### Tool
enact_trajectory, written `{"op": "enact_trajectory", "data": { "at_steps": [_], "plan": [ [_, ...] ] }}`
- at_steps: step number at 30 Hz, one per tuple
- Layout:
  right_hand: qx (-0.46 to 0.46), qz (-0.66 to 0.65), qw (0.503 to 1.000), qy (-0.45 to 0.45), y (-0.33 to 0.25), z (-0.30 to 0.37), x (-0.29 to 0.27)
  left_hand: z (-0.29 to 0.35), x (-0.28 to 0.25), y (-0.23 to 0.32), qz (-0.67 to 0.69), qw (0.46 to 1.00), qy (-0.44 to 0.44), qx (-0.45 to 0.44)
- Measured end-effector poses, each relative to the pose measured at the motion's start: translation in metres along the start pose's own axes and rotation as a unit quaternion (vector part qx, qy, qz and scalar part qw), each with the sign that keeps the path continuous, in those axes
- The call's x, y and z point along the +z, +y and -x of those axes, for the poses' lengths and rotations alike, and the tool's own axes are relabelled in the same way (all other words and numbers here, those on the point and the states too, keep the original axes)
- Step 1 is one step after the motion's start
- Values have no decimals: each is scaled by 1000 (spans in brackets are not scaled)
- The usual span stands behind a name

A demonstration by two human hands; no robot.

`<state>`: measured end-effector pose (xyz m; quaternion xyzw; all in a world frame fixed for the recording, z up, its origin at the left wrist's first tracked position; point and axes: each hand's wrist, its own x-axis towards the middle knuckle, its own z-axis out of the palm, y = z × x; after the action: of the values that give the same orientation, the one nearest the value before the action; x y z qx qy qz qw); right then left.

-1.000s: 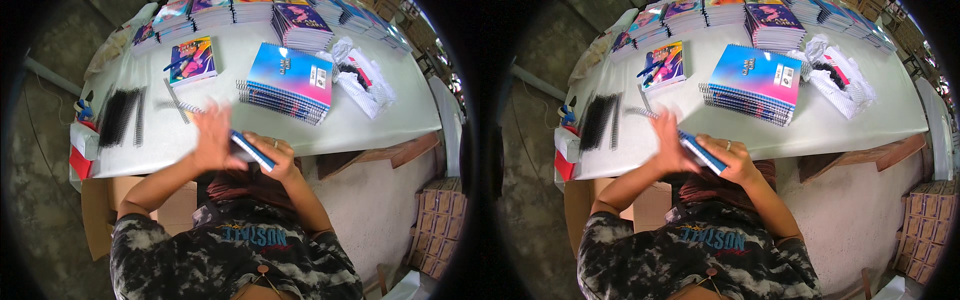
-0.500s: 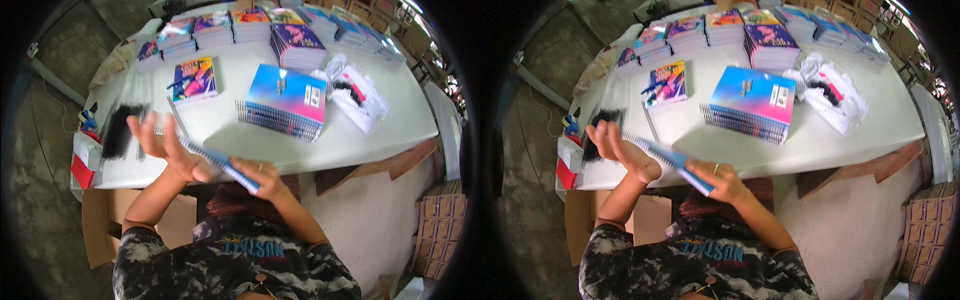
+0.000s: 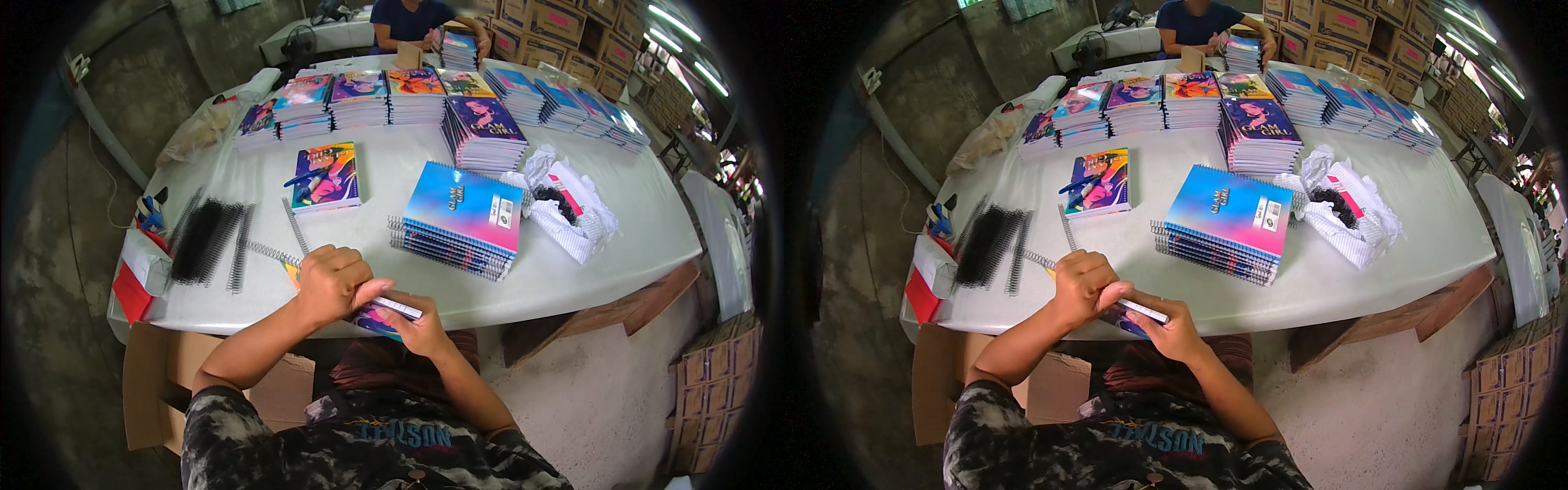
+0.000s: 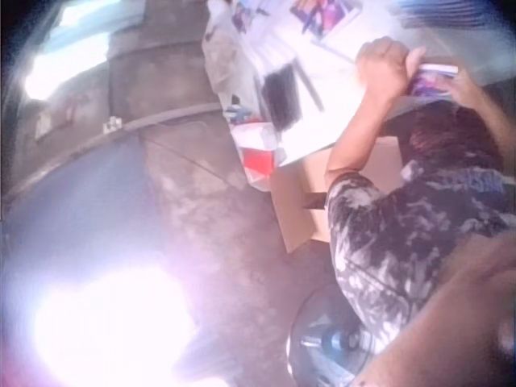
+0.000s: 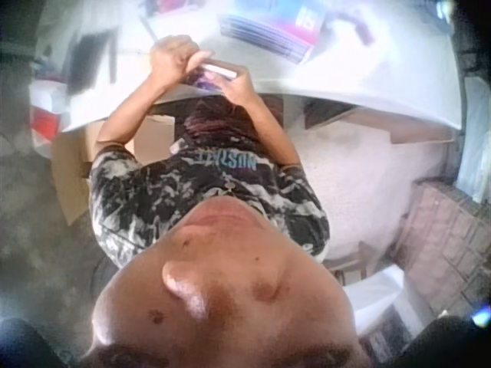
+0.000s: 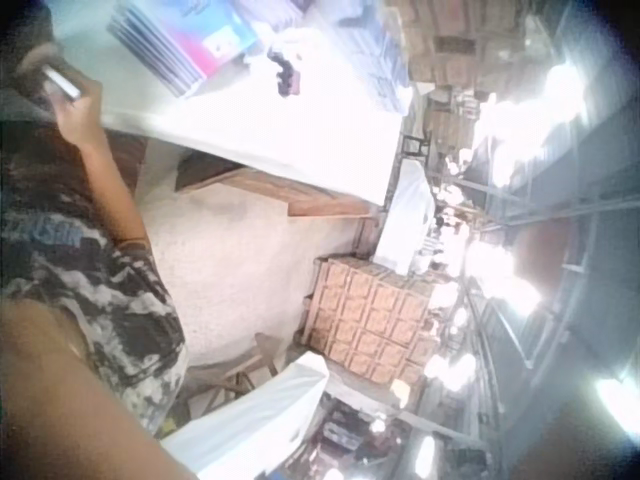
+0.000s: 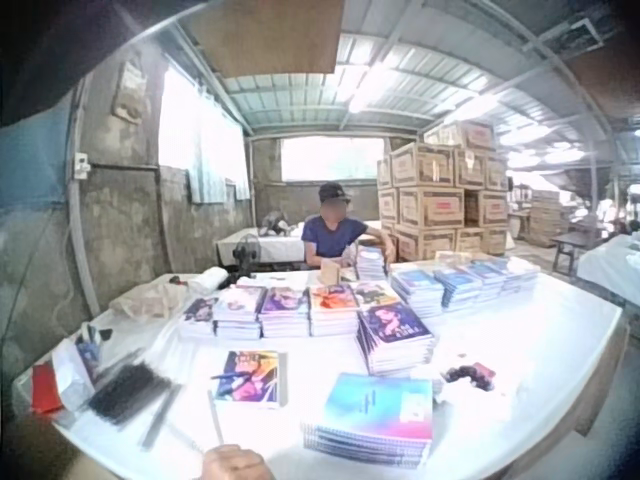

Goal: The person assembles spiral-bound notebooks by inserting metal coils into the punched holes of the covers and pages. They then use pliers to crimp the ends of the coils to secure them. The finished notebooks are stacked on the table.

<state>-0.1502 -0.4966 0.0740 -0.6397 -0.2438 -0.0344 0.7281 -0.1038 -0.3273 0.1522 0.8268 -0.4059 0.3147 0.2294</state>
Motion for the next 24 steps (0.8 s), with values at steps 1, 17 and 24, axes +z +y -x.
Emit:
{"op": "enact_trajectory", "data": {
  "at_steps": [1, 17, 24],
  "plan": [
    [-3, 8, 1000, -8, -1, -1, 0, 2, 4, -4, 20, 1000, 13, -7],
    [-22, 63, 998, 17, -2, -3, -4, 8, 18, 3, -6, 995, 95, 16],
    [-171, 254, 951, 35, -13, 11, -13, -17, 7, -3, -64, 962, 263, 40]
  ]
}}
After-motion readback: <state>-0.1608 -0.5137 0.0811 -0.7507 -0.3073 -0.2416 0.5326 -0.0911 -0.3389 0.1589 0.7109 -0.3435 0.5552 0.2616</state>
